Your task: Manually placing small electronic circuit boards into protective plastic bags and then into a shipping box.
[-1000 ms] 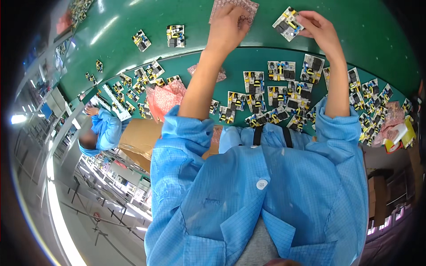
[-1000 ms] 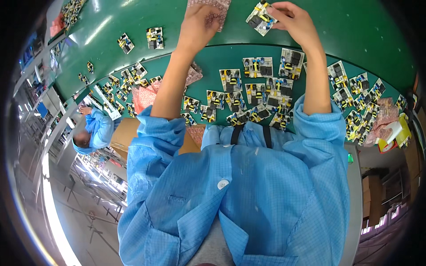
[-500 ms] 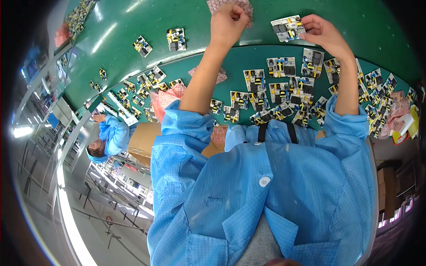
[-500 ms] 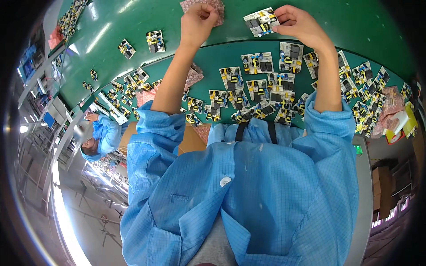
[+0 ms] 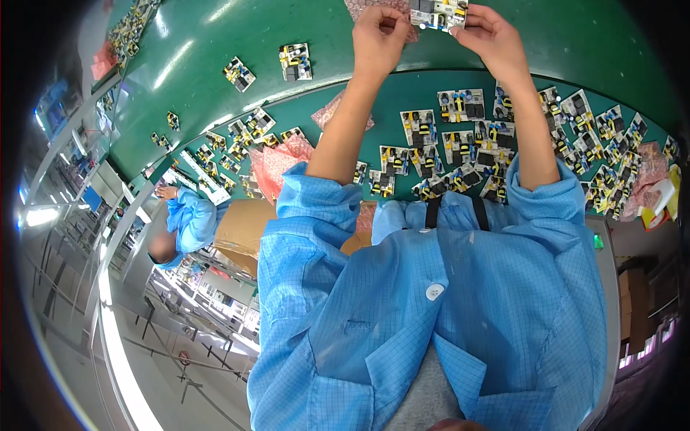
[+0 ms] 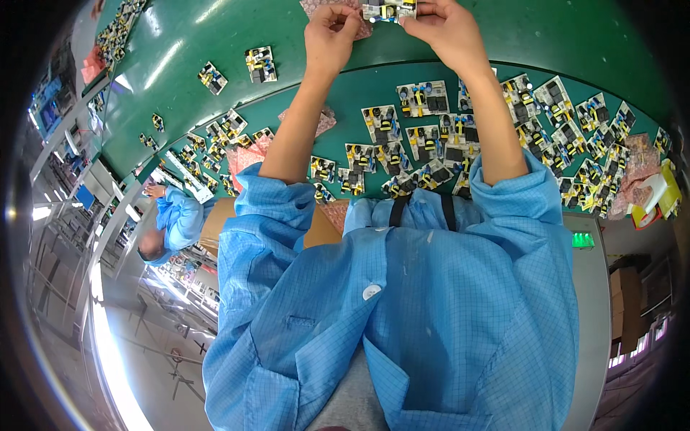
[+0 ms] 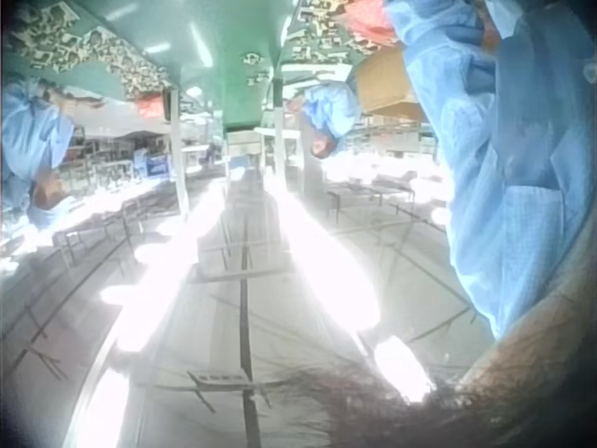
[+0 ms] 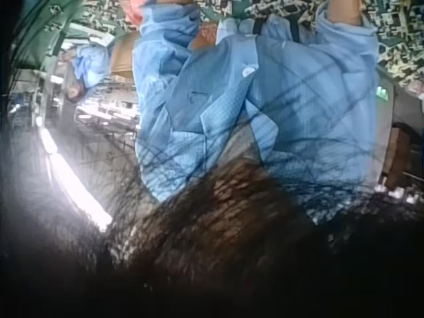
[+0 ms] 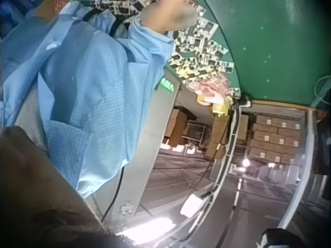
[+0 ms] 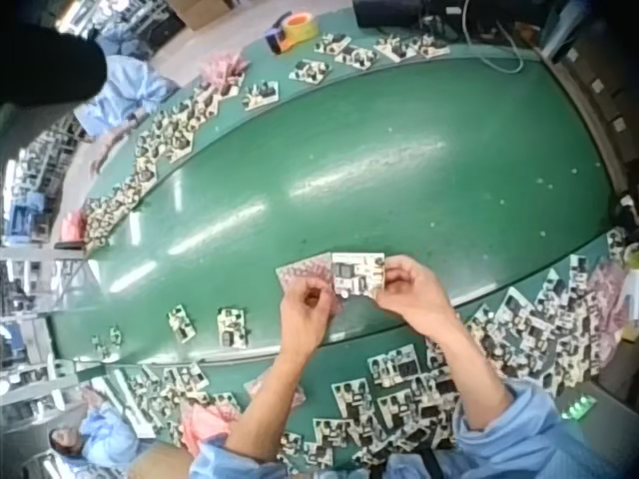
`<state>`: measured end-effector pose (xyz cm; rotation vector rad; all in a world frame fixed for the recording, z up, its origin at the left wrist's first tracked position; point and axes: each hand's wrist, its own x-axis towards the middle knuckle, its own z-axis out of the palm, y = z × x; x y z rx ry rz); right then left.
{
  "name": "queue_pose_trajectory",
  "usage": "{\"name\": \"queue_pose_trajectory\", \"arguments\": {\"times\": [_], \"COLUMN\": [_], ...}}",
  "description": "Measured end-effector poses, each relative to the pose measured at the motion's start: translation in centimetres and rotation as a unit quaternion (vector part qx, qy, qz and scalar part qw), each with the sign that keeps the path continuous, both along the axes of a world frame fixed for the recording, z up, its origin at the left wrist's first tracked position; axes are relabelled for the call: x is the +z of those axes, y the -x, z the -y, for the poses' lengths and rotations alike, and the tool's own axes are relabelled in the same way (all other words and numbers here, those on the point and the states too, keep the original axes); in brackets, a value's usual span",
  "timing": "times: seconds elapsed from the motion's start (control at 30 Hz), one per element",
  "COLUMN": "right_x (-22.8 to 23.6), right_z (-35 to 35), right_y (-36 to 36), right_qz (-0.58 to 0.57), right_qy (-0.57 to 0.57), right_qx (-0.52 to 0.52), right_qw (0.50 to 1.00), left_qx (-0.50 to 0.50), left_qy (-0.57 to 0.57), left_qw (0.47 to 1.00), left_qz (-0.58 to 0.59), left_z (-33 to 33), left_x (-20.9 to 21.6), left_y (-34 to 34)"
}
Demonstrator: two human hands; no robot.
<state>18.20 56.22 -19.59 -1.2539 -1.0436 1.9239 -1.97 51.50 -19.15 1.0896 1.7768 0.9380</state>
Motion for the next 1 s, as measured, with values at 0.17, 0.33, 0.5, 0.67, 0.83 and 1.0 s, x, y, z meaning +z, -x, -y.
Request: {"name": "queue_pose_trajectory", "arguments": {"times": [0.17, 0.33, 0.5, 0.67, 0.83, 1.0], "right_x": [-0.2, -0.1, 1.2, 2.6, 2.4, 3.2], "right_z": [1.0, 0.9, 0.4, -0.7, -1.8, -3.4], "right_y": [-1.0, -1.5, -1.2, -1.4, -1.4, -1.9], "right_qz": [0.142, 0.148, 0.109, 0.110, 0.131, 0.130], "right_qy": [-0.097, -0.103, -0.071, -0.007, -0.019, 0.024], "right_qx": [0.073, 0.078, 0.077, 0.074, 0.078, 0.063], "right_qw": [0.982, 0.981, 0.988, 0.991, 0.988, 0.989], "left_qx": [0.005, -0.011, -0.037, -0.134, -0.150, -0.143], "left_qy": [-0.037, -0.025, -0.047, -0.059, -0.081, -0.087], "left_qw": [0.999, 0.999, 0.997, 0.973, 0.962, 0.968], "left_qz": [0.034, -0.036, -0.048, -0.176, -0.214, -0.189], "left_z": [0.3, 0.2, -0.2, -1.6, -2.1, -2.3], "left_x": [-0.3, 0.6, 1.0, 1.5, 0.5, 0.9], "left_y": [0.1, -0.3, -0.2, -0.5, -0.2, -0.7]}}
